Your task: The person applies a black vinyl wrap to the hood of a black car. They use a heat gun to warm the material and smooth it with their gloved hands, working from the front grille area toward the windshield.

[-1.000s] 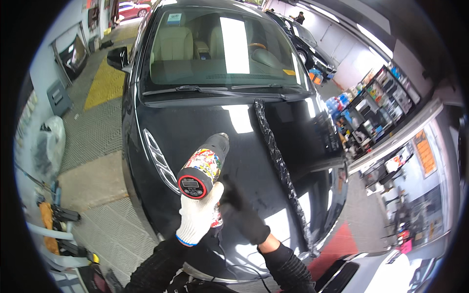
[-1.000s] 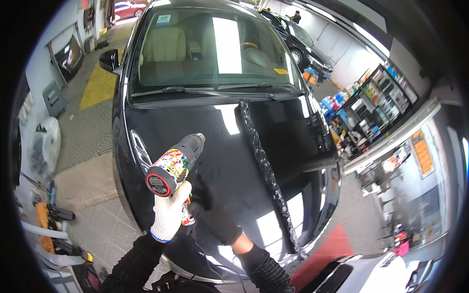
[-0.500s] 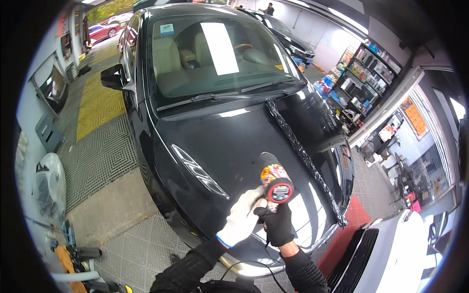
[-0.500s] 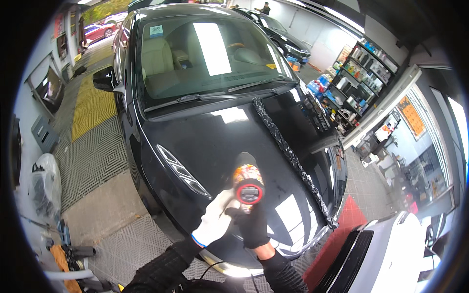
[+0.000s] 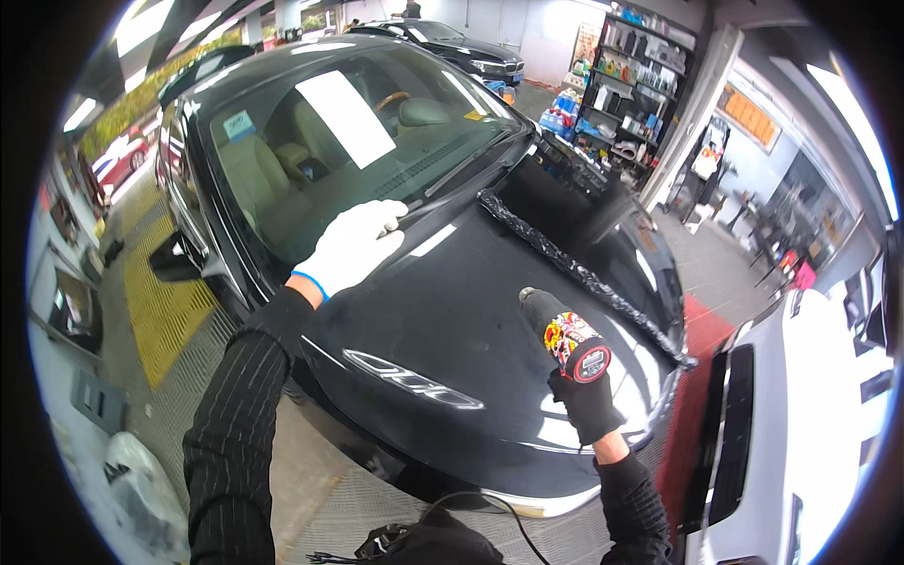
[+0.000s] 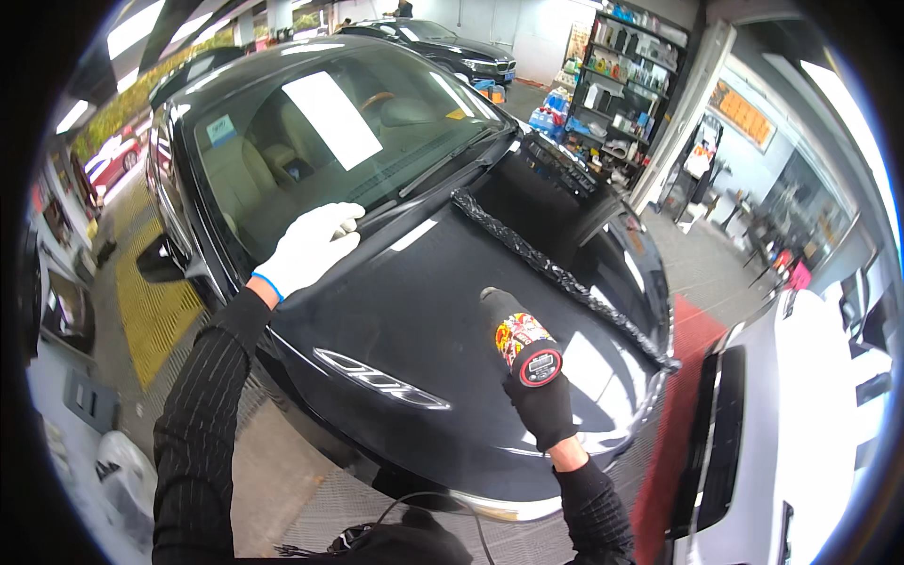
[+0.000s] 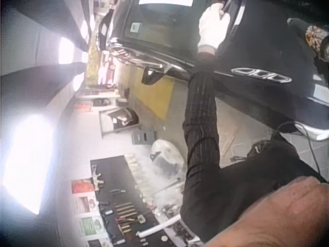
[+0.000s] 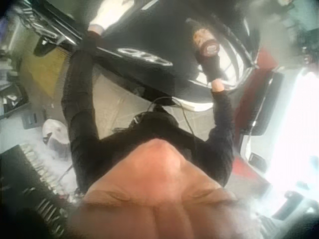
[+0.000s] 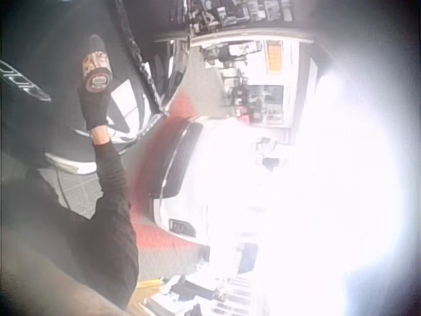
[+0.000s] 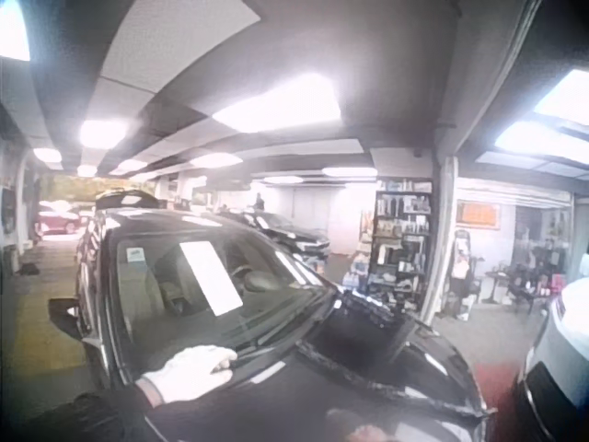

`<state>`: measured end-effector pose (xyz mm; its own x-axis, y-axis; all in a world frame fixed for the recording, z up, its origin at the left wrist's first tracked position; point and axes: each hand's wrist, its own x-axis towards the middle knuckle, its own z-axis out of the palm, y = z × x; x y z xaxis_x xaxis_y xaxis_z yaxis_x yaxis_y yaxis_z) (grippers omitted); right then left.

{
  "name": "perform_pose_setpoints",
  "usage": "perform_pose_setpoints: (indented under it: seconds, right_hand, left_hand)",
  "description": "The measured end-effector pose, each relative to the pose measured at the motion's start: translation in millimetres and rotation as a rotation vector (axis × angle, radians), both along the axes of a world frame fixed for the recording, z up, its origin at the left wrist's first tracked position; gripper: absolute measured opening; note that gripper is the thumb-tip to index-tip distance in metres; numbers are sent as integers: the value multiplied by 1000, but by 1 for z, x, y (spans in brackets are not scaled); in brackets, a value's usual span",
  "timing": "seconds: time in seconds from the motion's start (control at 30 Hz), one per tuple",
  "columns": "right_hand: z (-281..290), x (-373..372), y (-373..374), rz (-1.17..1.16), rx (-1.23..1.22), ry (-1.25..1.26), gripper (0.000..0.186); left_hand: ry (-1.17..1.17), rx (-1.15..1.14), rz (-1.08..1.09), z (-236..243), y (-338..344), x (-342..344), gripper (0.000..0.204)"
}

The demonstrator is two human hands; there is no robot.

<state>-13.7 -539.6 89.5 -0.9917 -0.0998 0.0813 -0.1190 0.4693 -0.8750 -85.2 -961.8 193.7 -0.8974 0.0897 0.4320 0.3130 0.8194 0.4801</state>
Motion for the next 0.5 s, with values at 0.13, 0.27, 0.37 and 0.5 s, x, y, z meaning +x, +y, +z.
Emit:
perform_pose_setpoints:
  seconds: [0.13, 0.27, 0.37, 0.5]
  right_hand:
    - [8, -10, -21, -1, -56, -58, 29]
    - [30, -21, -38, -9, -34, -139, 36]
    - [55, -27, -58, -54, -25, -193, 35]
    - [95, -27, -103, -132, -208, -297, 29]
  left_hand:
    - [-117, -245, -94, 23, -19, -58, 38]
    - [-173, -326, -175, 2, -19, -121, 43]
    - [-159, -357, -295, -30, -18, -176, 47]
    - [-163, -353, -398, -77, -23, -251, 52]
